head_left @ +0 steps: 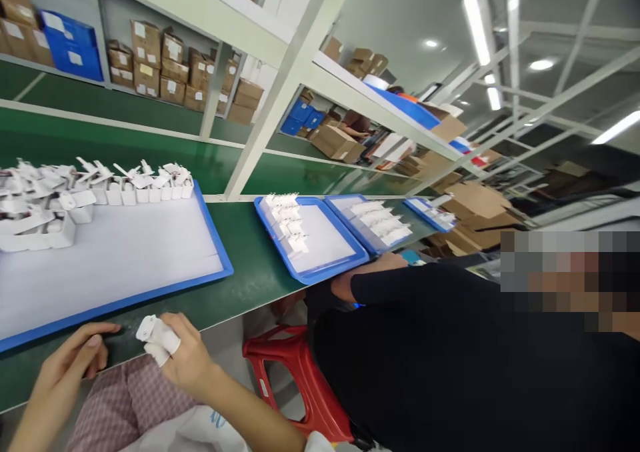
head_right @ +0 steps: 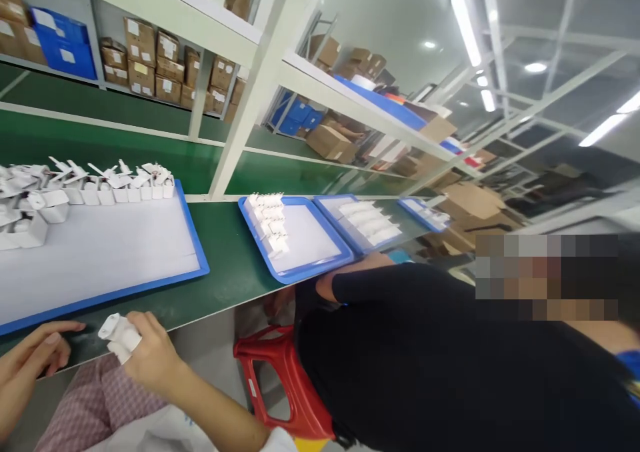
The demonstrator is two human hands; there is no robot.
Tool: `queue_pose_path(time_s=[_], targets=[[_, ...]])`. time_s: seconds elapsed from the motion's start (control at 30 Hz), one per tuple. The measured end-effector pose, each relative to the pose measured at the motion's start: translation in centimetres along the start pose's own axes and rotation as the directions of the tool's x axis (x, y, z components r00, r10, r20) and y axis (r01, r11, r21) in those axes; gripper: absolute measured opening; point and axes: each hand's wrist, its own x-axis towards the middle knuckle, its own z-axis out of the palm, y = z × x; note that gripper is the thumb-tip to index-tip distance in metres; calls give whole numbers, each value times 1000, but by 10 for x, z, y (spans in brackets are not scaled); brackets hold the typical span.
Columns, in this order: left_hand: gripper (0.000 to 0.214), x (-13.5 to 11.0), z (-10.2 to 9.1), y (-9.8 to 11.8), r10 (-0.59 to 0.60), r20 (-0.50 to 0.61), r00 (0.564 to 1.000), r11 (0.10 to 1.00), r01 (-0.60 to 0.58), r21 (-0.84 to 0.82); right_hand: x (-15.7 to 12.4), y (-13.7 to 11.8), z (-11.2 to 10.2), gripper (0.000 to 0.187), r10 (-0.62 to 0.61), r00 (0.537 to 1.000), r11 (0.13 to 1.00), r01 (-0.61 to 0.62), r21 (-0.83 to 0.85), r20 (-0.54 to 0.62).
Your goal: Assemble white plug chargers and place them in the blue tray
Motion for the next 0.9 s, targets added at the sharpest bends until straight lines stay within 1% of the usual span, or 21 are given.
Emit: queue_pose_path(time_s=[0.03,0.07,0.1,0.13,0.17,0.2,0.23,0.27,0.3,0.33,0.4,0.5,0.6,0.67,0.73,0.8,0.87,0.9], targets=[[37,-2,2,3,25,20,999,999,-24,-42,3,-1,1,24,33,999,997,-33,63,-6],[34,-5,5,5,71,51,996,993,-66,-94,6,-3,1,19,106,993,979,-97,180,-43],[32,-8,9,8,144,76,987,980,-132,-148,10,-8,0,16,229,969,918,-186,350,-87],[31,-11,14,12,233,86,969,960,-215,-181,13,-14,-1,15,386,917,791,-271,548,-103],[31,-14,19,16,323,91,942,935,-303,-184,17,-21,-2,17,540,839,600,-326,731,-68],[35,-15,25,21,405,90,910,908,-389,-154,20,-29,-3,20,656,754,375,-347,859,18],[44,-16,31,27,466,85,881,884,-459,-90,23,-37,-5,23,717,684,161,-350,923,134],[57,-15,37,35,501,81,862,865,-502,-13,25,-44,-6,26,729,637,-11,-354,935,250],[65,-14,42,43,522,95,848,850,-526,30,26,-51,-7,28,717,608,-130,-362,923,340],[68,-11,47,51,522,135,842,846,-531,43,28,-58,-9,29,699,594,-204,-369,907,399],[70,-5,52,66,504,194,842,858,-513,-2,29,-67,-12,27,680,587,-274,-354,894,440],[77,2,54,81,463,215,860,886,-453,-97,29,-73,-16,21,663,588,-318,-339,886,463],[89,4,54,85,416,210,885,908,-391,-152,29,-75,-19,16,662,588,-316,-343,885,464],[93,3,55,85,404,224,887,912,-374,-167,29,-76,-20,14,675,584,-301,-341,891,451],[97,2,54,85,437,241,866,896,-398,-195,29,-78,-21,16,685,572,-286,-358,889,450],[95,2,53,88,504,268,821,858,-442,-262,30,-81,-23,19,692,559,-284,-372,884,457],[84,2,50,91,567,296,768,812,-462,-356,30,-83,-25,19,684,556,-316,-359,879,473],[75,3,49,93,586,306,750,795,-460,-396,30,-84,-25,19,673,561,-335,-348,876,481]])
